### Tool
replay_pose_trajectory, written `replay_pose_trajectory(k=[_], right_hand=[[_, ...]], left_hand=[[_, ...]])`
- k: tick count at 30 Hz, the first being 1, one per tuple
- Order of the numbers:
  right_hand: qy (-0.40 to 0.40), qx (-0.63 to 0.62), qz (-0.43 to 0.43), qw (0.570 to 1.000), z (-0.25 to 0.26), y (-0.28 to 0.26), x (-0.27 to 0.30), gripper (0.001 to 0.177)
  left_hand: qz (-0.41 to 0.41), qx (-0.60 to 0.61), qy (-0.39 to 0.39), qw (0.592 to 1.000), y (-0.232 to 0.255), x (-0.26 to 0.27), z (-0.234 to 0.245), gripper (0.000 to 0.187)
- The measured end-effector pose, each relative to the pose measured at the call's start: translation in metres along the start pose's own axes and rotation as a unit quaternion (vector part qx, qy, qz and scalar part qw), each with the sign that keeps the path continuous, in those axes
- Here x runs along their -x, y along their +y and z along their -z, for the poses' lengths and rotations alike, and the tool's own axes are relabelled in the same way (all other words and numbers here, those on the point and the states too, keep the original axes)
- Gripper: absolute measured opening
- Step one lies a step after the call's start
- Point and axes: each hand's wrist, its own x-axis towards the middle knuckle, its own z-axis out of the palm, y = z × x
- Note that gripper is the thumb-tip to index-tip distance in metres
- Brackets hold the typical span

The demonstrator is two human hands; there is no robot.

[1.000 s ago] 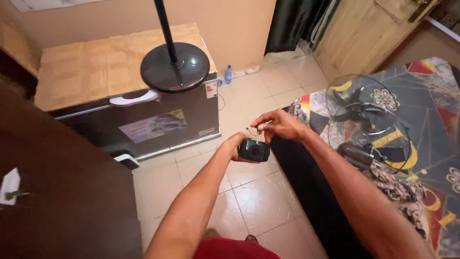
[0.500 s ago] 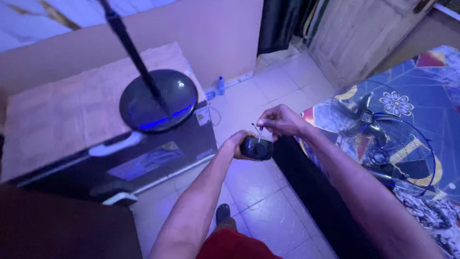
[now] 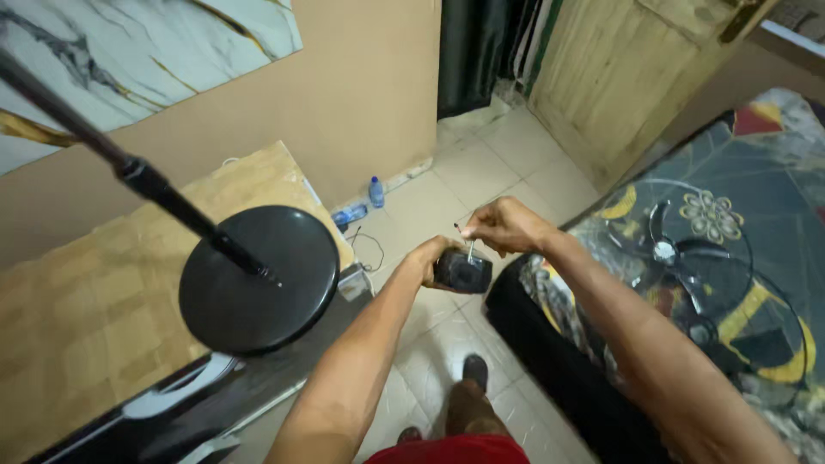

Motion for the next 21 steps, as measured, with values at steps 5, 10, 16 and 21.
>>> replay_pose_trajectory(k=[5,10,16,21], right_hand=[[0.039,0.139,0.214,0.966,0.046,0.020,-0.060,0.024],[-0.031,0.002,0.029,0.999,0.104,0.020,-0.106,0.028],[-0.087,-0.121,0.054,0.987,0.158,0.046,-0.171,0.033],[-0.072,0.041,0.048,0.995,0.192,0.072,-0.216,0.033]], left_hand=[[0.001,0.038,-0.020,0.999,0.042,-0.056,0.010,0.027],[-0.026,0.072,0.019,0.997,0.121,-0.084,0.011,0.033],[-0.021,0.093,-0.066,0.993,0.189,-0.131,0.009,0.035],[-0.037,0.058,0.009,0.998,0.239,-0.144,0.004,0.032]])
